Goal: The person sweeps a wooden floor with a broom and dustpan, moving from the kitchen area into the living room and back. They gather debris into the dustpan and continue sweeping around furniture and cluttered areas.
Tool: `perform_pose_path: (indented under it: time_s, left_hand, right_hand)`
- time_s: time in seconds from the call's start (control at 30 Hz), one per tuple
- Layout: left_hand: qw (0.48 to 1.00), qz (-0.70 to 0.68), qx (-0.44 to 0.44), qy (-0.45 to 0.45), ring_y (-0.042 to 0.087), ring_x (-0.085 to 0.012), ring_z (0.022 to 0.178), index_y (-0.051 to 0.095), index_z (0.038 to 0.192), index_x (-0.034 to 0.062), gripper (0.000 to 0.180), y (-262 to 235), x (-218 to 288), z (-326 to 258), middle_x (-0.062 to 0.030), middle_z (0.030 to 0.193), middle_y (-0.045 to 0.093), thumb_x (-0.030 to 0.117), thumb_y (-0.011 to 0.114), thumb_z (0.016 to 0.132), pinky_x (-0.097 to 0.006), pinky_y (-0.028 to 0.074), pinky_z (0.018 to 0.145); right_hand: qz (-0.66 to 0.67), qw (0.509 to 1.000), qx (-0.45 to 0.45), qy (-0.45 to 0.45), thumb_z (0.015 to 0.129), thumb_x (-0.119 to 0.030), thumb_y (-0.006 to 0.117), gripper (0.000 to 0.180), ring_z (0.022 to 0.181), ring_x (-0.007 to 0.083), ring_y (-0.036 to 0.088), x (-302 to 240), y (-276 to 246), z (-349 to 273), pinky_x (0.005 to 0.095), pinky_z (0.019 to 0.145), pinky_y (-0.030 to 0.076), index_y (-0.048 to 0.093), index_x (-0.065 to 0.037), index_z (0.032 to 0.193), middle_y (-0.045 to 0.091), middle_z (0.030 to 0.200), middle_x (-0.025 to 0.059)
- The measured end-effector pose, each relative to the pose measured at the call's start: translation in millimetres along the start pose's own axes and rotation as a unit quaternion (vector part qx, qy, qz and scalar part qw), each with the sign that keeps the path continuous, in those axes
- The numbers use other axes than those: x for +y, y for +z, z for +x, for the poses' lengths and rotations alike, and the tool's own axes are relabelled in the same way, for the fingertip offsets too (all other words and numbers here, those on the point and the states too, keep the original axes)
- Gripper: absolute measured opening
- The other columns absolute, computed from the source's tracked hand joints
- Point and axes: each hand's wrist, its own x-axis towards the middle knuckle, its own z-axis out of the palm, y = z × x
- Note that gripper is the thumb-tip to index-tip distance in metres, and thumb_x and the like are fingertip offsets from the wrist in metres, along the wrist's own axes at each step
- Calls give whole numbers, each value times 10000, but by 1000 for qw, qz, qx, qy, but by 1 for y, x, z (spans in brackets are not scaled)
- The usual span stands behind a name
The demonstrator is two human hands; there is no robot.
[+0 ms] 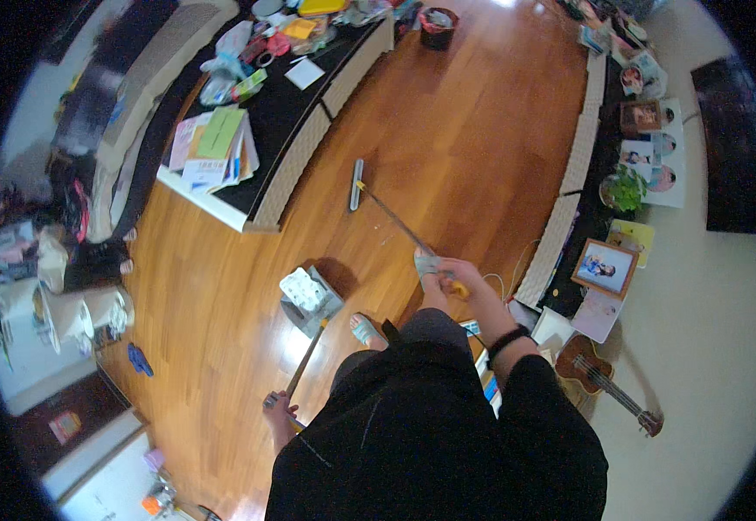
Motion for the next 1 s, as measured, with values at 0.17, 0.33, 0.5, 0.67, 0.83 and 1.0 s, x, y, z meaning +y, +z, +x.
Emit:
perform_pose_path:
  time_s: [0.17,0.33,0.5,0.67,0.83,1.0]
  left_hand:
    - [995,89,-5,48,595,-188,512,546,977,50,226,42,39,-1,-56,863,620,41,543,751,-250,411,359]
    - [997,21,-6,80,588,-175,528,555,973,46,229,81,54,-10,-58,833,606,89,573,749,-240,419,385]
    - [996,-46,3,75,584,-172,522,542,941,58,207,102,108,-29,-60,849,609,127,590,752,-238,425,394]
    - [998,30,27,42,573,-166,506,525,973,80,219,120,109,-75,-50,951,609,153,588,777,-227,414,385]
    - [999,17,15,30,572,-163,512,504,1003,97,239,124,112,-90,-44,1008,595,159,585,787,-224,406,381]
    - [998,45,27,25,573,-163,520,510,1000,100,238,132,101,-77,-43,989,598,147,591,782,-229,404,381]
  right_hand:
    - [-259,950,146,-91,796,-106,562,416,502,121,484,-77,-79,-81,254,450,397,524,-61,1208,536,646,29]
    - [-319,906,227,-162,783,-119,559,475,482,137,496,-130,-152,-88,282,455,416,471,-75,1247,533,630,35]
    - [-234,894,331,-192,864,-248,530,355,466,151,492,-192,-206,-5,303,435,414,510,-8,1125,510,617,46]
    - [-47,922,354,-152,888,-328,496,278,417,162,475,-264,-284,54,312,367,394,513,-58,954,507,599,55]
    - [-340,860,338,-173,852,-222,495,200,534,189,508,-214,-257,125,347,466,418,498,-41,937,506,647,85]
    - [-471,831,266,-132,851,-195,466,379,621,288,568,-89,-184,95,394,576,463,459,-98,1217,593,781,173]
